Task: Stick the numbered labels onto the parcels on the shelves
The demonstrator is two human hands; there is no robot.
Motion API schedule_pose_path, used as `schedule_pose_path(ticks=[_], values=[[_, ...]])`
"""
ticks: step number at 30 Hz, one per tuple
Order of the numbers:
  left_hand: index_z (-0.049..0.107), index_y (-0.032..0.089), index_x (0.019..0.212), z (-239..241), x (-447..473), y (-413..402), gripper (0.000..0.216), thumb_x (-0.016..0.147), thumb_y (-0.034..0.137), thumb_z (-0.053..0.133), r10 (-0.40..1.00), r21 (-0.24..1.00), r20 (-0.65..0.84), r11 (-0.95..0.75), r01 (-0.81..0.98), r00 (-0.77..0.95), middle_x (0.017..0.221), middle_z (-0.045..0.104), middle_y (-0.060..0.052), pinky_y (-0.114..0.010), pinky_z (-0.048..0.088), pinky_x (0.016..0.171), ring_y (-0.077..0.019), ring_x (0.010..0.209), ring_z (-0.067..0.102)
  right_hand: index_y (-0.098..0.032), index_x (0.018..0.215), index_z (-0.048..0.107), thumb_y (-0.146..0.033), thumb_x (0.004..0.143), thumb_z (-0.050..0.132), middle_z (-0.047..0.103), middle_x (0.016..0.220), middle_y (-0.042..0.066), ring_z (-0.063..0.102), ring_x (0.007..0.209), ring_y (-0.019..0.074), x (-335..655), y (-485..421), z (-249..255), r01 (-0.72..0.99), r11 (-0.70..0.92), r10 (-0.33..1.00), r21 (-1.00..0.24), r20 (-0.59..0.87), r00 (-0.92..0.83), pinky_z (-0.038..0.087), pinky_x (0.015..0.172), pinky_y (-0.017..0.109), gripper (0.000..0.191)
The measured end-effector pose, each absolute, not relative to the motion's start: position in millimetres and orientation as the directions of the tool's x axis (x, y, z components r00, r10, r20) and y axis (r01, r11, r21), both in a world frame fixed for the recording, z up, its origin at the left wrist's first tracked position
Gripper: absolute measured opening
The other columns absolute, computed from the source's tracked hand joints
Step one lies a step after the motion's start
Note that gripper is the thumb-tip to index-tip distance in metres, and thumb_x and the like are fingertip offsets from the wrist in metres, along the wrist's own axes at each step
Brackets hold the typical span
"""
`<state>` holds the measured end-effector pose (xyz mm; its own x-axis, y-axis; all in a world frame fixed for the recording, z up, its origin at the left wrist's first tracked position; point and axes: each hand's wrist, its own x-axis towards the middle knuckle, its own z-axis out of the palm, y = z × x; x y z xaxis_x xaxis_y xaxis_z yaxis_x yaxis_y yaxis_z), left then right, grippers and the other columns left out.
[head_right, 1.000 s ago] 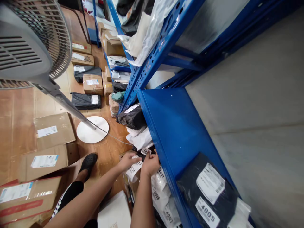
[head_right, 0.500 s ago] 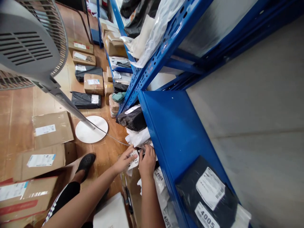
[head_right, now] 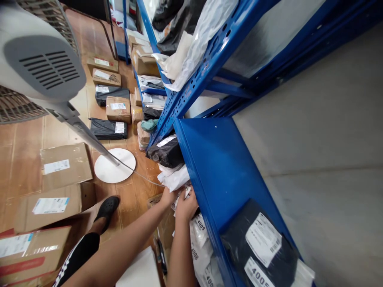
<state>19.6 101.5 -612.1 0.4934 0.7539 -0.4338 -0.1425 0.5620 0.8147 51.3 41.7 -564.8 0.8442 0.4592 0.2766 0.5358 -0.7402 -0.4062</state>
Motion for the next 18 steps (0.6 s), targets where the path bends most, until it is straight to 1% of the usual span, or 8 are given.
schedule_pose_path(ticks=[3,5,7,8,12,14,18], values=[[0.062,0.016,0.115,-613,17,98,0.06,0.059,0.024,0.081,0.732,0.801,-0.448,0.584,-0.133,0.513,0.118,0.066,-0.014,-0.046,0.027,0.113,-0.0321,0.127,0.046,-0.012,0.091,0.068,-0.027,0.082,0.043,0.072,0.086,0.018,0.064,0.076,0.0285,49,48,-565,0.483,-0.765,0.39,-0.425,0.291,0.874,0.043,0.066,0.034,0.03],[0.062,0.014,0.115,-614,14,97,0.06,0.059,0.025,0.082,0.695,0.779,-0.455,0.613,-0.128,0.556,0.115,0.067,-0.016,-0.045,0.035,0.108,-0.0318,0.12,0.053,-0.013,0.086,0.068,-0.024,0.08,0.043,0.072,0.087,0.018,0.064,0.077,0.0285,49,50,-565,0.466,-0.769,0.367,-0.438,0.294,0.883,0.043,0.067,0.035,0.028],[0.063,0.011,0.113,-615,11,97,0.061,0.058,0.028,0.083,0.652,0.758,-0.46,0.642,-0.115,0.603,0.111,0.069,-0.018,-0.044,0.044,0.1,-0.0316,0.11,0.06,-0.013,0.082,0.068,-0.022,0.078,0.044,0.072,0.086,0.018,0.064,0.077,0.0292,50,50,-566,0.454,-0.77,0.353,-0.448,0.293,0.889,0.044,0.069,0.035,0.026],[0.063,0.01,0.113,-616,10,98,0.062,0.057,0.028,0.084,0.636,0.754,-0.462,0.649,-0.104,0.618,0.111,0.069,-0.018,-0.044,0.046,0.098,-0.0315,0.107,0.062,-0.013,0.081,0.068,-0.021,0.077,0.045,0.072,0.085,0.018,0.065,0.076,0.0296,51,50,-566,0.446,-0.772,0.347,-0.453,0.289,0.892,0.044,0.069,0.036,0.025],[0.066,0.014,0.108,-620,6,101,0.062,0.051,0.025,0.086,0.625,0.782,-0.461,0.622,-0.045,0.63,0.112,0.069,-0.015,-0.042,0.043,0.1,-0.0312,0.112,0.059,-0.013,0.079,0.069,-0.019,0.074,0.047,0.073,0.081,0.018,0.066,0.071,0.0296,53,50,-570,0.415,-0.78,0.317,-0.468,0.276,0.908,0.044,0.064,0.035,0.024],[0.068,0.013,0.103,-619,4,102,0.055,0.052,0.026,0.085,0.613,0.8,-0.459,0.599,0.0,0.642,0.106,0.071,-0.014,-0.039,0.045,0.096,-0.0305,0.106,0.061,-0.013,0.078,0.069,-0.019,0.074,0.047,0.073,0.081,0.018,0.066,0.07,0.029,53,50,-572,0.406,-0.783,0.304,-0.471,0.279,0.911,0.044,0.063,0.035,0.023],[0.071,0.014,0.083,-609,-6,100,0.03,0.061,0.033,0.078,0.596,0.842,-0.469,0.524,0.127,0.652,0.086,0.073,-0.009,-0.035,0.046,0.085,-0.0279,0.091,0.064,-0.013,0.077,0.069,-0.019,0.075,0.046,0.073,0.077,0.017,0.066,0.068,0.0267,54,50,-574,0.419,-0.773,0.313,-0.476,0.288,0.905,0.045,0.061,0.033,0.024]])
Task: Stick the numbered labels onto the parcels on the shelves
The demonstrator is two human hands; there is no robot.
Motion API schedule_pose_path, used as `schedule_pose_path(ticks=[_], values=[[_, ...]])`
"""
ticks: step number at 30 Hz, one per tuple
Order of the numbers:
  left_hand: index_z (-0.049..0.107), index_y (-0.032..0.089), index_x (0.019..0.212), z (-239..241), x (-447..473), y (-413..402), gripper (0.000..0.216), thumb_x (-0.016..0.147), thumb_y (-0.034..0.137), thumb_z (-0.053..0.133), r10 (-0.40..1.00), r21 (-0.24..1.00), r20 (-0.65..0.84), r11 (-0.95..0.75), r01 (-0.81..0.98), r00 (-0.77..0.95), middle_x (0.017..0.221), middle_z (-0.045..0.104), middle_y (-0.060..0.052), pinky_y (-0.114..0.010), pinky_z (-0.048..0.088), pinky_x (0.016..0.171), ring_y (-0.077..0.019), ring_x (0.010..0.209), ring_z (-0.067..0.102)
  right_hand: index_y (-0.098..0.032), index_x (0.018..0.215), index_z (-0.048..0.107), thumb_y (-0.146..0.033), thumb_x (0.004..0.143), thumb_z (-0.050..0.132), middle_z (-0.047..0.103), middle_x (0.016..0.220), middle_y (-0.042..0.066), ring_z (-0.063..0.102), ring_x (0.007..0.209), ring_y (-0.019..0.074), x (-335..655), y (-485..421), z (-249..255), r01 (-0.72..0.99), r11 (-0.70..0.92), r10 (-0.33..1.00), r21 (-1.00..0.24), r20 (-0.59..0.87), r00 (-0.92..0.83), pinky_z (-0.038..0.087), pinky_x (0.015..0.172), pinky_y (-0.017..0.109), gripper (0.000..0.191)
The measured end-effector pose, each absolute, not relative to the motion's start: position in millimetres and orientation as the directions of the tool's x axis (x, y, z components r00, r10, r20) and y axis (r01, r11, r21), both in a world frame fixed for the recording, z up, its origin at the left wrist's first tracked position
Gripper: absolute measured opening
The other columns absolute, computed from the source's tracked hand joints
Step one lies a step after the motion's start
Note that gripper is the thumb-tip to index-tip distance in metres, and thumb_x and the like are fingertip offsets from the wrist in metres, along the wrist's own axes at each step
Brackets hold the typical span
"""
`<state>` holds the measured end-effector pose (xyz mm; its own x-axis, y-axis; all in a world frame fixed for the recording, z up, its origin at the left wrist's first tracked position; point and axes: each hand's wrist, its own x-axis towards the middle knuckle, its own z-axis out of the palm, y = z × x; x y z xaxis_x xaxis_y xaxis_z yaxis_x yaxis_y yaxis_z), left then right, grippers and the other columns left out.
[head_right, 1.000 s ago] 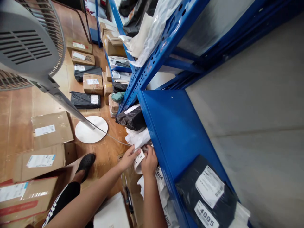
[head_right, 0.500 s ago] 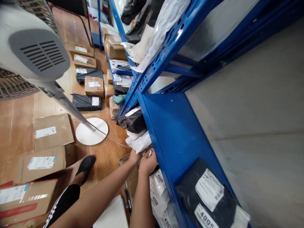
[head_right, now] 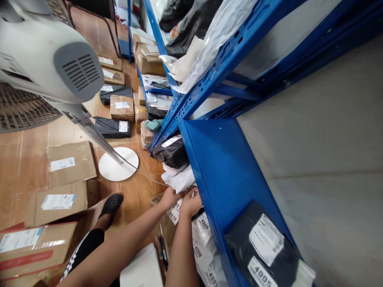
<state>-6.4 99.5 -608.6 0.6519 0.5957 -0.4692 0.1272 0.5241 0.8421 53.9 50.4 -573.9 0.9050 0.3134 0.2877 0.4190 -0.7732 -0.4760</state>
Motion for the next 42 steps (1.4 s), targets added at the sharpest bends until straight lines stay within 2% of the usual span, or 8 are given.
schedule_pose_path(ticks=[4,9,14,17,19,22,27,42], values=[[0.067,0.016,0.065,-598,-38,101,0.026,0.064,0.041,0.073,0.563,0.865,-0.468,0.449,0.224,0.681,0.064,0.065,-0.003,-0.03,0.043,0.07,-0.0235,0.074,0.061,-0.012,0.079,0.07,-0.024,0.079,0.044,0.073,0.079,0.018,0.067,0.07,0.0285,57,48,-573,0.471,-0.756,0.363,-0.454,0.308,0.879,0.048,0.064,0.036,0.028],[0.068,0.016,0.07,-596,-98,123,0.031,0.063,0.046,0.073,0.493,0.884,-0.378,0.444,0.147,0.783,0.07,0.064,0.0,-0.024,0.041,0.065,-0.016,0.069,0.056,-0.002,0.114,0.061,-0.034,0.084,0.048,0.065,0.111,0.028,0.063,0.099,0.0369,43,36,-567,0.585,-0.706,0.449,-0.399,0.387,0.805,0.048,0.084,0.048,0.046],[0.068,0.015,0.084,-594,-102,152,0.044,0.069,0.057,0.066,0.523,0.85,-0.322,0.526,-0.002,0.789,0.082,0.066,-0.003,-0.026,0.043,0.071,-0.0164,0.076,0.057,-0.012,0.12,0.057,-0.014,0.089,0.045,0.061,0.123,0.019,0.054,0.12,0.0274,21,40,-541,0.913,-0.348,0.687,-0.211,0.606,0.402,0.047,0.095,0.045,0.033],[0.067,0.014,0.082,-594,-72,158,0.054,0.061,0.063,0.07,0.504,0.798,-0.326,0.6,-0.053,0.8,0.073,0.064,-0.002,-0.025,0.042,0.063,-0.0133,0.065,0.054,-0.012,0.12,0.056,-0.015,0.091,0.04,0.066,0.116,0.016,0.057,0.116,0.0259,28,54,-525,0.968,-0.194,0.877,-0.159,0.415,0.244,0.041,0.101,0.048,0.033],[0.065,0.013,0.08,-598,-51,156,0.06,0.055,0.068,0.07,0.49,0.755,-0.35,0.652,-0.069,0.798,0.067,0.062,-0.001,-0.024,0.041,0.057,-0.0116,0.058,0.053,-0.011,0.11,0.062,-0.024,0.094,0.035,0.072,0.1,0.015,0.065,0.098,0.0259,38,60,-520,0.94,-0.292,0.929,-0.175,0.18,0.322,0.041,0.098,0.049,0.034],[0.06,0.014,0.073,-605,-25,146,0.057,0.058,0.067,0.069,0.479,0.706,-0.402,0.705,-0.069,0.78,0.059,0.057,0.001,-0.024,0.039,0.052,-0.0095,0.05,0.049,-0.011,0.101,0.066,-0.037,0.092,0.036,0.073,0.084,0.014,0.066,0.083,0.0271,50,59,-523,0.807,-0.536,0.828,-0.248,0.029,0.559,0.047,0.085,0.044,0.041],[0.051,0.016,0.064,-617,2,125,0.035,0.082,0.044,0.061,0.544,0.711,-0.496,0.702,-0.043,0.677,0.052,0.044,0.008,-0.021,0.033,0.045,-0.0057,0.043,0.038,-0.014,0.089,0.067,-0.043,0.079,0.05,0.073,0.08,0.012,0.066,0.078,0.0255,48,56,-534,0.542,-0.713,0.583,-0.445,0.054,0.811,0.047,0.072,0.033,0.035],[0.043,0.018,0.056,-616,4,102,0.041,0.08,0.046,0.06,0.537,0.726,-0.605,0.676,0.13,0.588,0.048,0.035,0.01,-0.022,0.027,0.046,-0.0061,0.043,0.032,-0.016,0.075,0.069,-0.038,0.076,0.052,0.069,0.069,0.011,0.058,0.063,0.0239,45,60,-550,0.424,-0.836,0.367,-0.348,0.219,0.904,0.036,0.058,0.03,0.028]])
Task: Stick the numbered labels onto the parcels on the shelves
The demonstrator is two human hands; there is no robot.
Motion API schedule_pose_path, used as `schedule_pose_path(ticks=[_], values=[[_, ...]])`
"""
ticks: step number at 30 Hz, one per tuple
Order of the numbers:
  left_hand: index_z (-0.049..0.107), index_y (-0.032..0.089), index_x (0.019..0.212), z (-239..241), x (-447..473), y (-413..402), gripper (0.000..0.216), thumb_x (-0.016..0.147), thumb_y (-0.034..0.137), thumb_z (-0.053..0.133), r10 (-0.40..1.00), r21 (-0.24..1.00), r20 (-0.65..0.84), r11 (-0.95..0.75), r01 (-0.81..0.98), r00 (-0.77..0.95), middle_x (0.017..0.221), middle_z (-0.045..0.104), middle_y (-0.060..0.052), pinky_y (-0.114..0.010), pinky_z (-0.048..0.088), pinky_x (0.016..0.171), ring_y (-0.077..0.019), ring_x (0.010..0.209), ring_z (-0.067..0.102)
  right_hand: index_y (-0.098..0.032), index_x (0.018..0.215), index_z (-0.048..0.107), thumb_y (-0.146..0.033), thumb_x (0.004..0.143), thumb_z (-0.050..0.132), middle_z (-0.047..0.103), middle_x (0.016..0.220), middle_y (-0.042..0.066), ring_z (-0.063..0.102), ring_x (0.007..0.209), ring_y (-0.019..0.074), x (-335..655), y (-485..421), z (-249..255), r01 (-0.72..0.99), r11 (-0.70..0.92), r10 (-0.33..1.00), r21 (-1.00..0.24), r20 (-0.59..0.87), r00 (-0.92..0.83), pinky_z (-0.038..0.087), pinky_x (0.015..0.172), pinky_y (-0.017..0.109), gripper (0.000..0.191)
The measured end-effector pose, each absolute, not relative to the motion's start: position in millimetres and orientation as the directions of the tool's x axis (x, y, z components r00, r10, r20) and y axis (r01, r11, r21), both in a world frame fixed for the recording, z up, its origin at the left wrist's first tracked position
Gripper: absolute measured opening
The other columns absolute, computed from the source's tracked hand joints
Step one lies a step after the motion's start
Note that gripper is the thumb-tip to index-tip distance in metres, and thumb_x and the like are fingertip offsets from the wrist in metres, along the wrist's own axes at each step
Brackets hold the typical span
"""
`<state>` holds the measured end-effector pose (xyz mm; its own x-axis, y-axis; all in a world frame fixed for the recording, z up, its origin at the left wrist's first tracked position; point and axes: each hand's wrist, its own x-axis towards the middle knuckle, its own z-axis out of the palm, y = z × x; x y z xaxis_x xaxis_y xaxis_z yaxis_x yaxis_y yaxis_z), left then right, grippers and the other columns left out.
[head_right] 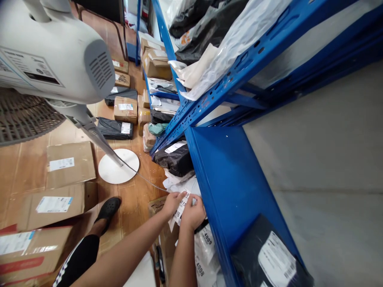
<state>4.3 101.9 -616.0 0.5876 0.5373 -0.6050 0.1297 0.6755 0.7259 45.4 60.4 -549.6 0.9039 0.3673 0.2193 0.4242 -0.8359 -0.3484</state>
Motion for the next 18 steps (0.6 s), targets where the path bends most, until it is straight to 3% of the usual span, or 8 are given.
schedule_pose_path(ticks=[5,9,11,13,16,18], values=[[0.055,0.017,0.064,-608,-25,99,0.034,0.067,0.048,0.067,0.583,0.807,-0.516,0.576,0.128,0.628,0.056,0.05,0.006,-0.023,0.032,0.053,-0.0106,0.054,0.043,-0.015,0.075,0.069,-0.04,0.079,0.049,0.064,0.061,0.008,0.055,0.059,0.023,48,58,-555,0.443,-0.834,0.376,-0.33,0.247,0.893,0.036,0.057,0.03,0.032],[0.06,0.018,0.061,-609,-69,111,0.031,0.066,0.047,0.068,0.601,0.862,-0.463,0.477,0.172,0.651,0.056,0.056,0.004,-0.024,0.032,0.058,-0.0136,0.058,0.047,-0.006,0.108,0.062,-0.031,0.08,0.048,0.066,0.074,0.015,0.058,0.068,0.029,40,57,-548,0.477,-0.836,0.42,-0.272,0.242,0.875,0.039,0.064,0.036,0.041],[0.063,0.019,0.064,-611,-83,126,0.029,0.071,0.048,0.065,0.62,0.882,-0.43,0.445,0.158,0.656,0.06,0.059,0.003,-0.024,0.033,0.06,-0.0147,0.061,0.05,-0.005,0.117,0.057,-0.024,0.079,0.047,0.067,0.087,0.02,0.059,0.079,0.0324,30,59,-542,0.55,-0.807,0.499,-0.214,0.251,0.83,0.041,0.07,0.04,0.043],[0.067,0.02,0.07,-614,-84,145,0.028,0.074,0.047,0.062,0.639,0.898,-0.382,0.427,0.106,0.668,0.067,0.063,0.001,-0.024,0.036,0.065,-0.0157,0.068,0.053,-0.012,0.111,0.063,-0.02,0.082,0.046,0.066,0.103,0.019,0.059,0.093,0.0323,20,67,-538,0.72,-0.671,0.673,-0.178,0.261,0.692,0.042,0.08,0.043,0.034],[0.067,0.018,0.075,-622,-63,171,0.027,0.073,0.045,0.066,0.655,0.896,-0.335,0.445,0.013,0.678,0.076,0.064,0.0,-0.024,0.04,0.071,-0.0157,0.076,0.056,-0.02,0.103,0.068,-0.013,0.084,0.041,0.063,0.118,0.012,0.056,0.109,0.0249,17,91,-539,0.876,-0.405,0.879,-0.263,0.154,0.452,0.042,0.093,0.039,0.034],[0.064,0.016,0.075,-630,-42,181,0.028,0.076,0.044,0.066,0.641,0.87,-0.352,0.494,-0.015,0.682,0.072,0.062,0.001,-0.026,0.043,0.068,-0.0136,0.07,0.056,-0.017,0.103,0.069,-0.009,0.082,0.039,0.067,0.11,0.012,0.06,0.103,0.0225,26,111,-545,0.842,-0.436,0.885,-0.319,0.018,0.465,0.046,0.09,0.034,0.037]])
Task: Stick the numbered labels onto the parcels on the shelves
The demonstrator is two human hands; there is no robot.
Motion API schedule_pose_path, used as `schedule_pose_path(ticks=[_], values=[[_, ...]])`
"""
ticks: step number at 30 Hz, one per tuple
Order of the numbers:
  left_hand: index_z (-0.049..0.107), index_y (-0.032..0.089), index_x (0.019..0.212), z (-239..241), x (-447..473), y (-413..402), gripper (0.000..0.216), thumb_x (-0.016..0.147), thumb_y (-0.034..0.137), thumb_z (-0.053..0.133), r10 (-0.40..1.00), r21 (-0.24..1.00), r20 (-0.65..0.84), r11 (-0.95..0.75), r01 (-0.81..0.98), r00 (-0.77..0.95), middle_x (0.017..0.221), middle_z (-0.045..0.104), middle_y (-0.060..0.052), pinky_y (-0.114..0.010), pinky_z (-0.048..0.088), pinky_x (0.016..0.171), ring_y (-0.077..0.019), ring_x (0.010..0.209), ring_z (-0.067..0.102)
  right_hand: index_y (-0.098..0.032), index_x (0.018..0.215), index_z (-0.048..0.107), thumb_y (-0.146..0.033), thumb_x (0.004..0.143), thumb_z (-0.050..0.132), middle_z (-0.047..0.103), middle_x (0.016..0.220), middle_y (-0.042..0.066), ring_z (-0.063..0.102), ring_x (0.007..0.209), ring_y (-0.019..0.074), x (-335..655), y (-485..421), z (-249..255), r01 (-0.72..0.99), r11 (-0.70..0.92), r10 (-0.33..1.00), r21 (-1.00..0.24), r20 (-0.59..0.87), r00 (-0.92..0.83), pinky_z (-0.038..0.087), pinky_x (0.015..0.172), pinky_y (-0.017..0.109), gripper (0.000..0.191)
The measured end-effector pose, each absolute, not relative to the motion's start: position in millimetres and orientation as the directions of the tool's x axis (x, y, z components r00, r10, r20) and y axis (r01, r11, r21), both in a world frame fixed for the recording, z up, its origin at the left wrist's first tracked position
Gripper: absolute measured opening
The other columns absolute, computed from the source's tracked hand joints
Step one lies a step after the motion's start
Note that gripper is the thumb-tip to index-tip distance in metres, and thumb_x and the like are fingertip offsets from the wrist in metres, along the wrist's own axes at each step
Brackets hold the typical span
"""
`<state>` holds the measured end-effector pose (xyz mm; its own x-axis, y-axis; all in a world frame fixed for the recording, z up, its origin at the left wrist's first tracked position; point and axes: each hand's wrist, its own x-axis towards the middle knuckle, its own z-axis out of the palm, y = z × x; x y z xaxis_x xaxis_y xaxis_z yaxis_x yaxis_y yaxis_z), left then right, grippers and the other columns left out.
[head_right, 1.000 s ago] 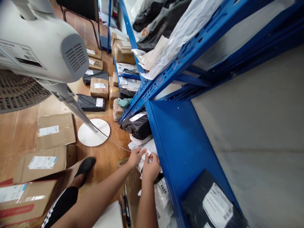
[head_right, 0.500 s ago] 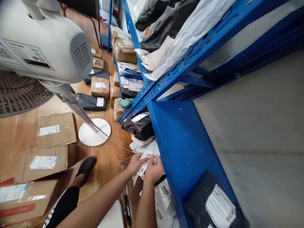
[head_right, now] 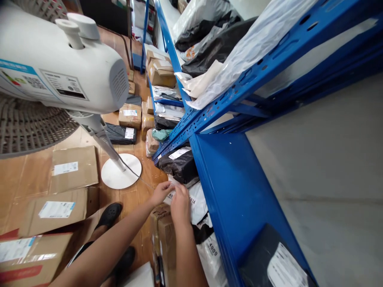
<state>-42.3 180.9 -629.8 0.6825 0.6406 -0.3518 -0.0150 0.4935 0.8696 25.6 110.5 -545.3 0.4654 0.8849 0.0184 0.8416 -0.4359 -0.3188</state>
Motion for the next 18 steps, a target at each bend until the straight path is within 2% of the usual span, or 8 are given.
schedule_pose_path(ticks=[2,5,8,11,14,18], values=[[0.06,0.014,0.074,-639,-23,185,0.029,0.082,0.042,0.061,0.61,0.832,-0.395,0.554,-0.014,0.687,0.064,0.058,0.004,-0.026,0.044,0.06,-0.0106,0.058,0.053,-0.013,0.097,0.071,-0.012,0.082,0.043,0.07,0.096,0.015,0.064,0.092,0.0242,40,126,-553,0.785,-0.545,0.83,-0.295,-0.059,0.555,0.048,0.082,0.033,0.031],[0.057,0.014,0.072,-652,-5,183,0.03,0.088,0.039,0.056,0.569,0.785,-0.459,0.62,0.011,0.682,0.059,0.054,0.006,-0.024,0.045,0.053,-0.0078,0.05,0.05,-0.01,0.088,0.071,-0.021,0.081,0.054,0.07,0.09,0.018,0.065,0.085,0.0275,57,134,-564,0.726,-0.64,0.757,-0.252,-0.048,0.651,0.048,0.075,0.034,0.022],[0.057,0.013,0.073,-661,1,180,0.027,0.088,0.036,0.056,0.535,0.758,-0.508,0.65,0.055,0.675,0.061,0.055,0.005,-0.023,0.046,0.052,-0.0073,0.051,0.051,-0.007,0.092,0.068,-0.026,0.078,0.059,0.071,0.085,0.019,0.066,0.079,0.0287,65,134,-572,0.636,-0.739,0.658,-0.222,-0.037,0.752,0.046,0.066,0.034,0.025],[0.058,0.013,0.076,-668,2,181,0.026,0.089,0.035,0.056,0.516,0.745,-0.556,0.657,0.116,0.651,0.065,0.057,0.004,-0.023,0.047,0.053,-0.0076,0.053,0.053,-0.011,0.084,0.069,-0.026,0.074,0.062,0.073,0.079,0.016,0.067,0.072,0.0285,65,134,-577,0.564,-0.801,0.583,-0.199,-0.048,0.811,0.043,0.06,0.033,0.019],[0.058,0.012,0.075,-671,4,183,0.026,0.088,0.035,0.058,0.529,0.741,-0.61,0.645,0.188,0.589,0.065,0.056,0.004,-0.023,0.047,0.053,-0.0081,0.054,0.053,-0.015,0.075,0.07,-0.027,0.072,0.063,0.073,0.077,0.017,0.066,0.07,0.0295,64,136,-579,0.528,-0.833,0.542,-0.166,-0.047,0.839,0.041,0.057,0.033,0.015],[0.059,0.012,0.074,-670,7,180,0.024,0.086,0.033,0.06,0.573,0.741,-0.648,0.628,0.238,0.502,0.069,0.057,0.003,-0.024,0.048,0.055,-0.0095,0.059,0.055,-0.015,0.076,0.071,-0.028,0.074,0.06,0.072,0.078,0.02,0.066,0.07,0.0298,61,136,-580,0.519,-0.845,0.525,-0.128,-0.013,0.851,0.04,0.055,0.034,0.017]])
